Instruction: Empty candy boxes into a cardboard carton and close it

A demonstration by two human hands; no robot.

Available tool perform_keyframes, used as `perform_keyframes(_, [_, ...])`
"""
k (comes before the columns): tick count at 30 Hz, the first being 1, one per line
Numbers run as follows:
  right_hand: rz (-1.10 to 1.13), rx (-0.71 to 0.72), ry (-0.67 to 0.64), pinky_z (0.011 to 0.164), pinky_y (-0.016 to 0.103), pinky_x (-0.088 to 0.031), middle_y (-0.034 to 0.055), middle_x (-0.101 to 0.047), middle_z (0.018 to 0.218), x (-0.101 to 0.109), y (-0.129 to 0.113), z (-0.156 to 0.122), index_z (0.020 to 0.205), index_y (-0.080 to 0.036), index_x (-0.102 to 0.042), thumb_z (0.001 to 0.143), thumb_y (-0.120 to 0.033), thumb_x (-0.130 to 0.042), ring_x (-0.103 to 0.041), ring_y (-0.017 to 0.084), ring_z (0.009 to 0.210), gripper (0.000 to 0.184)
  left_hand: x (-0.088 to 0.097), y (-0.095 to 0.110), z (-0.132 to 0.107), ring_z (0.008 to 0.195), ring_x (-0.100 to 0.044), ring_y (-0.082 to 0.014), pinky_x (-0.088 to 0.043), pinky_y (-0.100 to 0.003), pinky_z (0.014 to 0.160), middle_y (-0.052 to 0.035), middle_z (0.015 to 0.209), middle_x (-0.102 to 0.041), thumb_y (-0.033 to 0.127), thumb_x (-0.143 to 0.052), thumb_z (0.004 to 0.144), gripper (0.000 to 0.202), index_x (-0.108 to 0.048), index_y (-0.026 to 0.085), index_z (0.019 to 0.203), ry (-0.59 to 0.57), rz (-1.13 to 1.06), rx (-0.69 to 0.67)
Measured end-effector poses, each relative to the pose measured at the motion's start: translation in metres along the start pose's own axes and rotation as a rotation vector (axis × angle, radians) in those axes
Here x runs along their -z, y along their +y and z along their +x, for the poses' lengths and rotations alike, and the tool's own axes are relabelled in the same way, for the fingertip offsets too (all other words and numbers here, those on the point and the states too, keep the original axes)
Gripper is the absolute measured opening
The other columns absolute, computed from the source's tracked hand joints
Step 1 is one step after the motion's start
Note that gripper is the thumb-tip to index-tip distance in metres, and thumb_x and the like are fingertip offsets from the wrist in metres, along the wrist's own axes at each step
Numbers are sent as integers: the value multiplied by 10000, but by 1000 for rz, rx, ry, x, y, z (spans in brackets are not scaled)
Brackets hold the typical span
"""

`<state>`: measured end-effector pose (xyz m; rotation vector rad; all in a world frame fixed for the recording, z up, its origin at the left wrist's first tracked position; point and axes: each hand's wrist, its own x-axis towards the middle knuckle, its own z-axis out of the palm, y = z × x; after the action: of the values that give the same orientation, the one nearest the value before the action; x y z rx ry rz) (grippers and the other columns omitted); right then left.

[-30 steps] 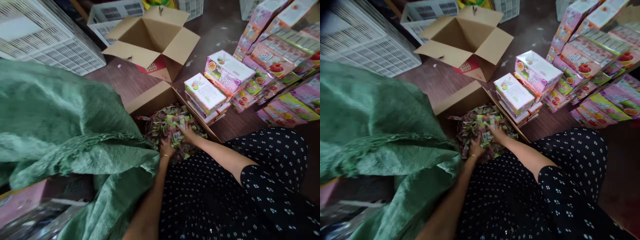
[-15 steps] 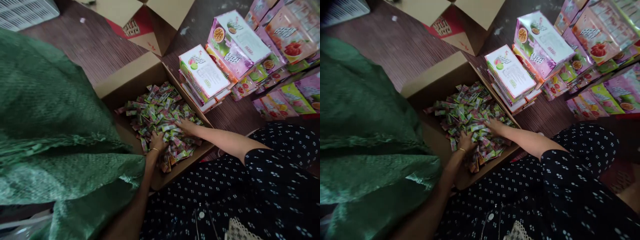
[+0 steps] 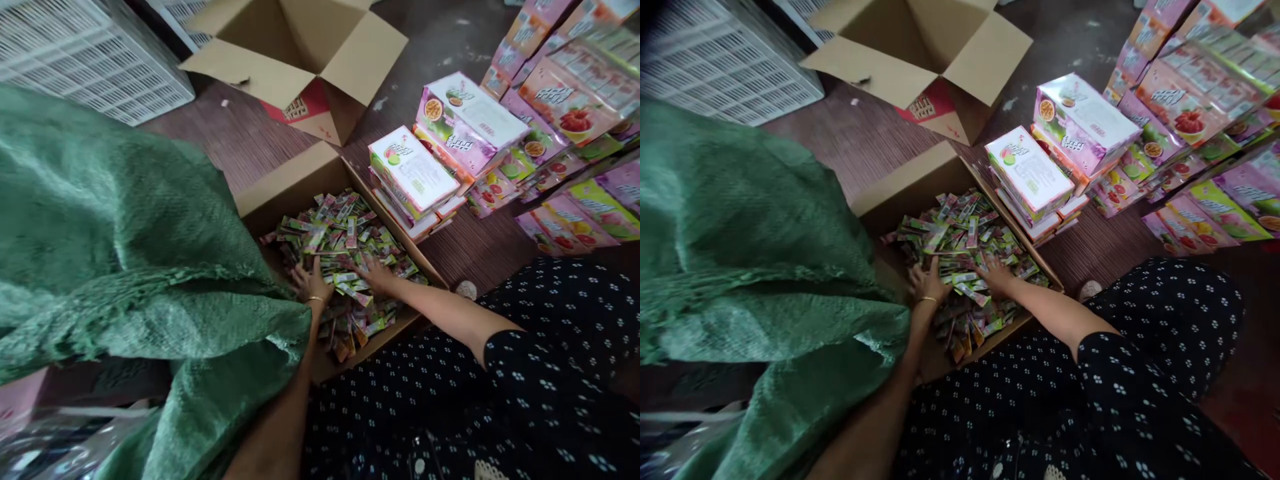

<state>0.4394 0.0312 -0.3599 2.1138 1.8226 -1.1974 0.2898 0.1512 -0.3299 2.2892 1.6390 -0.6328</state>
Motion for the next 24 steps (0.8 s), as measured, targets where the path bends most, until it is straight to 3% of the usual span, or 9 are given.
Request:
perform_keyframes(3, [-19, -16, 26, 1122, 723, -386, 209, -37, 1723, -3, -16, 26, 1685, -221, -169, 910, -296, -660, -133, 539, 1546, 920, 12, 20, 30, 1604, -71, -398, -196, -622, 1251, -173, 1725, -111, 325, -719, 846, 920, -282, 316, 1655, 138, -10, -264])
perform_keyframes(5, [-29, -10, 39, 1120, 684, -427, 194, -61, 1726, -7, -22, 32, 1678, -185, -188, 905, -298, -643, -146, 503, 1556, 903, 12, 27, 52, 1600, -96, -400, -203, -636, 1244, -125, 1735, -137, 323, -672, 865, 844, -331, 353, 1636, 77, 2, -372])
perform_keyframes(9, [-50, 35, 55, 1094, 646, -478, 158, -130, 1725, -11, -23, 30, 1658, -218, -241, 871, -302, -667, -244, 461, 1537, 899, -4, 7, 85, 1486, -334, -498, -371, -688, 1122, -120, 1731, -172, 536, -523, 929, 705, -410, 365, 1603, -171, -64, -79])
perform_keyframes(13, [50, 73, 8, 1146, 605, -441, 152, -442, 1591, -5, -15, 30, 1597, -277, -378, 884, -307, -672, -524, 388, 1376, 771, -10, -18, 91, 1432, -397, -528, -417, -670, 1084, -161, 1721, -169, 590, -421, 956, 702, -423, 316, 1602, -182, -132, 39])
perform_keyframes(16, [100, 51, -70, 1111, 525, -497, 195, -537, 1488, 3, -11, 27, 1520, -203, -495, 864, -320, -713, -603, 367, 1292, 701, 0, -22, 79, 1404, -448, -507, -463, -634, 1051, -233, 1651, -292, 573, -478, 947, 723, -406, 286, 1607, -132, -120, 37])
perform_keyframes(18, [72, -2, -89, 1074, 601, -501, 247, -349, 1620, 8, -12, 19, 1552, -182, -467, 822, -392, -779, -462, 466, 1418, 821, 3, -22, 58, 1392, -469, -500, -483, -617, 1035, -243, 1630, -318, 593, -576, 905, 803, -366, 295, 1620, -157, -52, -7])
perform_keyframes(21, [-8, -100, -132, 1027, 749, -446, 239, 5, 1713, 16, -21, -2, 1649, -221, -307, 782, -456, -833, -185, 579, 1517, 1041, -11, -21, 6, 1322, -566, -448, -520, -508, 1024, -235, 1665, -244, 480, -814, 758, 1015, -320, 316, 1630, -441, 121, -219])
perform_keyframes(23, [-59, -107, -170, 1045, 736, -441, 257, -73, 1702, 30, -30, -18, 1642, -219, -332, 767, -449, -853, -255, 569, 1499, 1044, -31, -20, -33, 1277, -613, -414, -544, -404, 979, -254, 1677, -197, 312, -928, 616, 1160, -341, 301, 1617, -627, 245, -339])
perform_keyframes(24, [-64, -89, -166, 1056, 698, -460, 267, -224, 1669, 42, -34, -25, 1603, -210, -419, 754, -450, -864, -359, 546, 1462, 988, -42, -19, -50, 1277, -612, -420, -545, -395, 969, -267, 1680, -174, 276, -930, 607, 1138, -375, 282, 1600, -627, 308, -360])
